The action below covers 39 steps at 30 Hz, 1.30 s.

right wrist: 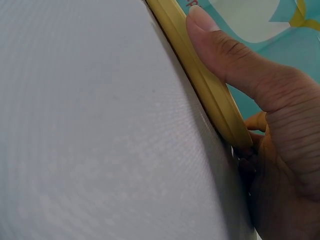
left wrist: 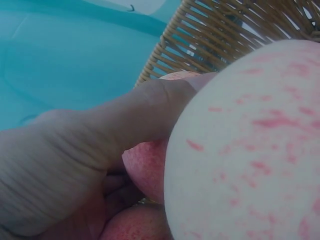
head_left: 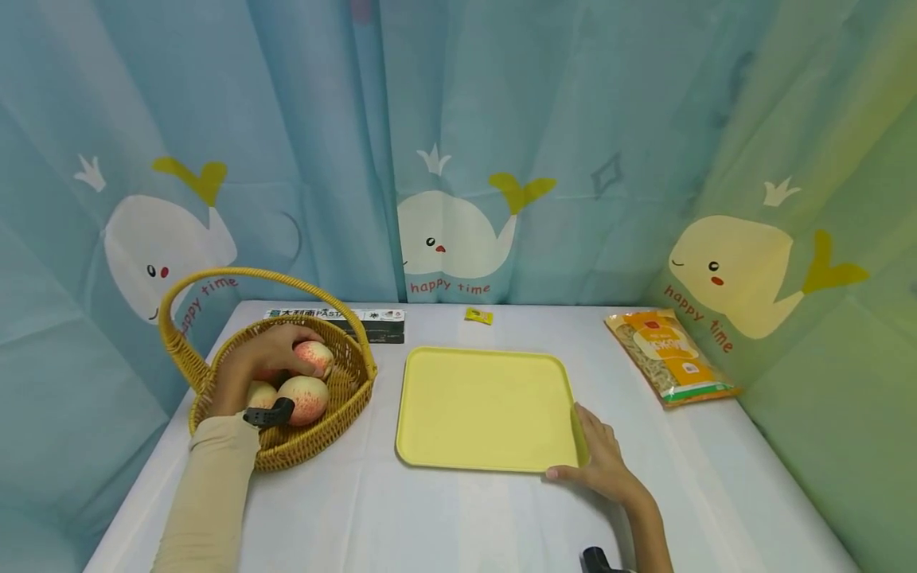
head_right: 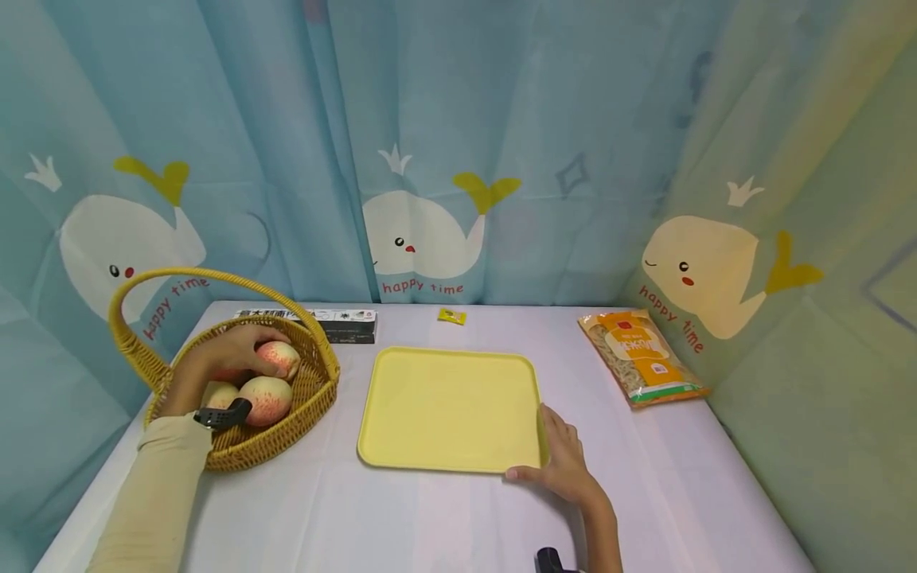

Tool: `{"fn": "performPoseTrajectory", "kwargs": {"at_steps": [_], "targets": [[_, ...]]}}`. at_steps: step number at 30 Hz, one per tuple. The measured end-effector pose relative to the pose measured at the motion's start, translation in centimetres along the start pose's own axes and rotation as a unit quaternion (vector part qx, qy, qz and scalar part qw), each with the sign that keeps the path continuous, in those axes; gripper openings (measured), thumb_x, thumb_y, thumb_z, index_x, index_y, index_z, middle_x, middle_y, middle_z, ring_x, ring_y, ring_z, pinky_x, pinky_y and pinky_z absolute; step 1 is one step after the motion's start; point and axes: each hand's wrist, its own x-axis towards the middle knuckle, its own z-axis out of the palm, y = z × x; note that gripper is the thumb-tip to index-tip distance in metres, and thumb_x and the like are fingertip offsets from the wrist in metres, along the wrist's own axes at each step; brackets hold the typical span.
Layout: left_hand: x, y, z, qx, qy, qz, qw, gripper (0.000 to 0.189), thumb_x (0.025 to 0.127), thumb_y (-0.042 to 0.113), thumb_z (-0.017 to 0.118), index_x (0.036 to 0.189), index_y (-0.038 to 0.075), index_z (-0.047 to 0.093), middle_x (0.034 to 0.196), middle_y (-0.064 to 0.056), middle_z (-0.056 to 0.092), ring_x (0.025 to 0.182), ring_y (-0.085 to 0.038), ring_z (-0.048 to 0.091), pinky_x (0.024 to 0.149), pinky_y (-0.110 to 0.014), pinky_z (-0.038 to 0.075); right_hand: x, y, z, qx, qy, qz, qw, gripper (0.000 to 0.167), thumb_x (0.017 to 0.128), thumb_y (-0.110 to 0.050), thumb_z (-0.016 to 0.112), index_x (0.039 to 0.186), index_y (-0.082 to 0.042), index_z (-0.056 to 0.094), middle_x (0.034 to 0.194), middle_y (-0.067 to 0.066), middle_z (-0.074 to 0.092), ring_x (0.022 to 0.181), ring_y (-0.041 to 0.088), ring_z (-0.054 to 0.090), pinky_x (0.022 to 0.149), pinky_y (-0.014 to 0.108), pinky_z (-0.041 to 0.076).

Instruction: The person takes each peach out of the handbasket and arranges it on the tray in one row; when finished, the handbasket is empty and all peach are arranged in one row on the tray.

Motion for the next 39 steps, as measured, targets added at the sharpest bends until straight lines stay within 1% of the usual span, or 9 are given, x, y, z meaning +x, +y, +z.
{"fn": "performPoseTrajectory", "kwargs": {"at_steps": [4,10,13,16,21,26,31,34,39], "targets": [[0.0,0.0,0.1,0.000,0.007,0.008,0.9999,0.061,0.082,0.030,0.079,0.132,0.003,0.055,0.119,-0.016,0.061,0.096,-0.024,0.062,0.080,-0.037,0.053,0.0,0.0,0.0,0.004,0.000,-0.001,1.0000,0.125,0.065,-0.044,0.088,0.155,0.001,0.014,0.156,0.029,0.019,0.134,0.046,0.022,0.104,0.073,0.020],[0.1,0.2,0.1,-0.014,0.034,0.023,0.9990,0.060,0.079,0.030,0.082,0.128,0.006,0.057,0.113,-0.014,0.063,0.090,-0.021,0.063,0.077,-0.034,0.054,-0.1,-0.1,-0.1,0.012,-0.001,0.002,0.9999,0.124,0.065,-0.044,0.087,0.155,-0.001,0.013,0.156,0.029,0.018,0.134,0.045,0.022,0.104,0.073,0.020],[-0.1,0.3,0.1,-0.018,0.043,0.037,0.9982,0.059,0.078,0.028,0.083,0.127,0.006,0.059,0.112,-0.014,0.064,0.089,-0.021,0.063,0.077,-0.034,0.053,-0.2,-0.2,-0.1,0.008,-0.001,-0.001,1.0000,0.124,0.065,-0.045,0.087,0.155,0.000,0.013,0.156,0.029,0.018,0.133,0.045,0.023,0.104,0.073,0.021],[-0.4,0.5,0.0,-0.021,0.048,0.039,0.9979,0.061,0.078,0.028,0.083,0.130,0.007,0.058,0.113,-0.014,0.064,0.092,-0.021,0.062,0.079,-0.034,0.052,-0.2,-0.2,-0.1,0.004,-0.003,-0.005,1.0000,0.125,0.065,-0.044,0.087,0.154,0.002,0.014,0.156,0.029,0.019,0.134,0.045,0.024,0.104,0.072,0.022],[-1.0,1.0,-0.2,0.003,0.068,0.048,0.9965,0.066,0.079,0.034,0.082,0.135,0.010,0.056,0.115,-0.014,0.064,0.095,-0.022,0.062,0.081,-0.035,0.052,-0.2,-0.1,0.0,0.007,-0.003,-0.009,0.9999,0.124,0.066,-0.044,0.087,0.155,0.001,0.013,0.156,0.028,0.019,0.133,0.044,0.024,0.103,0.073,0.023],[-1.3,1.6,-0.5,0.023,0.102,0.081,0.9912,0.062,0.079,0.033,0.082,0.132,0.011,0.057,0.112,-0.012,0.065,0.092,-0.021,0.062,0.080,-0.035,0.052,-0.1,0.0,0.1,0.010,0.001,-0.011,0.9999,0.123,0.066,-0.043,0.086,0.155,0.000,0.013,0.156,0.029,0.019,0.131,0.044,0.025,0.101,0.073,0.024],[-2.1,2.6,-0.7,0.021,0.125,0.088,0.9880,0.069,0.080,0.035,0.081,0.138,0.013,0.053,0.122,-0.014,0.062,0.095,-0.022,0.063,0.080,-0.035,0.053,-0.1,0.1,0.1,0.006,0.005,-0.007,0.9999,0.123,0.066,-0.043,0.086,0.155,0.000,0.014,0.156,0.029,0.020,0.130,0.044,0.026,0.101,0.073,0.025],[-2.8,3.1,-0.6,0.008,0.129,0.094,0.9871,0.071,0.081,0.034,0.080,0.142,0.015,0.049,0.126,-0.015,0.061,0.099,-0.024,0.064,0.081,-0.035,0.053,-0.2,0.1,0.1,0.008,0.005,-0.009,0.9999,0.123,0.066,-0.043,0.086,0.155,0.000,0.013,0.156,0.029,0.020,0.130,0.044,0.026,0.102,0.072,0.024],[-3.8,3.6,-0.3,0.007,0.132,0.127,0.9832,0.068,0.085,0.029,0.077,0.143,0.013,0.047,0.134,-0.015,0.055,0.104,-0.027,0.062,0.083,-0.038,0.053,-0.2,0.2,0.2,0.008,0.009,-0.016,0.9998,0.122,0.065,-0.042,0.087,0.155,0.000,0.015,0.155,0.029,0.021,0.130,0.044,0.026,0.101,0.072,0.024]]}}
